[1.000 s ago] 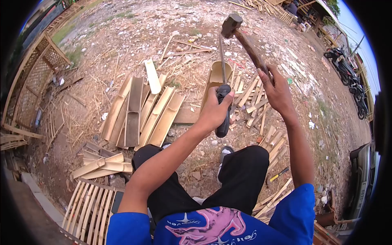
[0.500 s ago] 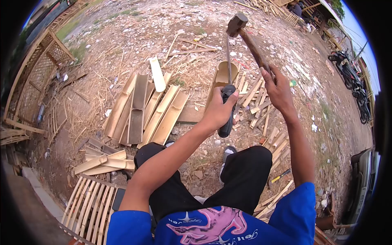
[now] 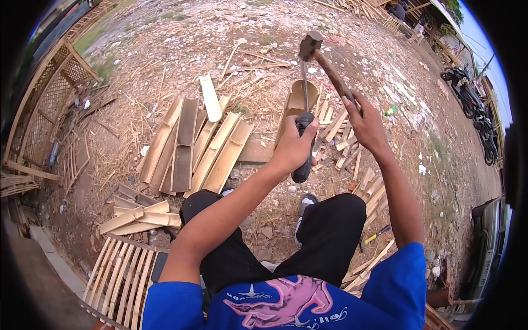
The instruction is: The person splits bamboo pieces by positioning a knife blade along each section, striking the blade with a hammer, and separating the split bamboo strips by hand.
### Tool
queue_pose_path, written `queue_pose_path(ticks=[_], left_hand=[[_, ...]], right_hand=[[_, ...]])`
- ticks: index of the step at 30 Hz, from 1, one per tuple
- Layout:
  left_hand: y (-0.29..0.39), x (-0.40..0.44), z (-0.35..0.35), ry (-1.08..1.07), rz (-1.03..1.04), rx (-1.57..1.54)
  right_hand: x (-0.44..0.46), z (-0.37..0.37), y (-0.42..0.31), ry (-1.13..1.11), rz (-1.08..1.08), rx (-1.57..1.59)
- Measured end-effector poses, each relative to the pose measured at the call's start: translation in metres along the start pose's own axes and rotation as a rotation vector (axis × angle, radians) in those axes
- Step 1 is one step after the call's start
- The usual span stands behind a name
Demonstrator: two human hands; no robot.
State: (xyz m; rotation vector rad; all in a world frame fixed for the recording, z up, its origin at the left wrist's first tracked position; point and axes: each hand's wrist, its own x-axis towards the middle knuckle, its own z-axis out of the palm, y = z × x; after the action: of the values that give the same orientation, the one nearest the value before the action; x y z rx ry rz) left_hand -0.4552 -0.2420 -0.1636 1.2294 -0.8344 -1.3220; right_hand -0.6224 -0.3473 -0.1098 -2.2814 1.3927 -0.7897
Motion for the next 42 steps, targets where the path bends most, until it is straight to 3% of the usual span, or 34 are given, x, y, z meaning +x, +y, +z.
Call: queue_pose_path(ticks=[5,8,9,10,15,17,20,23,26,30,32,37,38,40,42], left_hand=[[0.002,0.004,-0.004,-0.008,0.008,0.009],[0.0,0.002,-0.004,-0.016,-0.028,0.028],[0.002,0.002,-0.003,-0.018,-0.028,0.041],[0.001,0.001,-0.002,-0.014,-0.025,0.03],[0.002,0.002,-0.003,0.007,-0.022,0.029],[-0.001,0.003,-0.002,0.01,-0.009,0.028],[-0.001,0.005,-0.002,-0.002,-0.024,0.018],[-0.002,0.007,-0.006,0.008,-0.013,0.012],[-0.003,0.006,-0.003,0.025,-0.015,0.041],[-0.008,0.011,-0.004,0.033,0.028,0.066],[-0.007,0.009,0.0,0.061,0.065,0.056],[-0.004,0.011,-0.002,0.058,0.024,0.065],[-0.005,0.012,-0.004,0.061,0.033,0.063],[-0.003,0.013,-0.006,0.075,0.054,0.045],[-0.001,0.013,-0.007,0.078,0.065,0.021]], right_hand=[[0.003,-0.024,-0.022,0.162,0.014,0.218],[-0.008,0.015,0.02,0.104,-0.063,0.082],[-0.014,0.024,0.025,-0.013,-0.128,-0.029],[-0.014,0.024,0.029,-0.078,-0.003,-0.033],[0.001,-0.005,-0.001,-0.065,0.015,0.002],[0.009,-0.023,-0.019,0.048,0.011,0.082],[0.017,-0.038,-0.031,0.108,0.016,0.537],[0.001,0.005,0.015,0.133,-0.015,0.229],[-0.019,0.026,0.039,-0.118,-0.015,-0.094],[-0.005,0.0,0.014,-0.072,-0.065,-0.023],[0.008,-0.02,-0.006,-0.042,0.017,0.024],[0.019,-0.022,-0.019,0.244,-0.077,0.528],[0.013,-0.007,-0.007,0.246,-0.024,0.501],[0.007,0.025,0.056,0.181,-0.187,-0.143],[0.002,0.005,0.031,-0.035,0.0,-0.067]])
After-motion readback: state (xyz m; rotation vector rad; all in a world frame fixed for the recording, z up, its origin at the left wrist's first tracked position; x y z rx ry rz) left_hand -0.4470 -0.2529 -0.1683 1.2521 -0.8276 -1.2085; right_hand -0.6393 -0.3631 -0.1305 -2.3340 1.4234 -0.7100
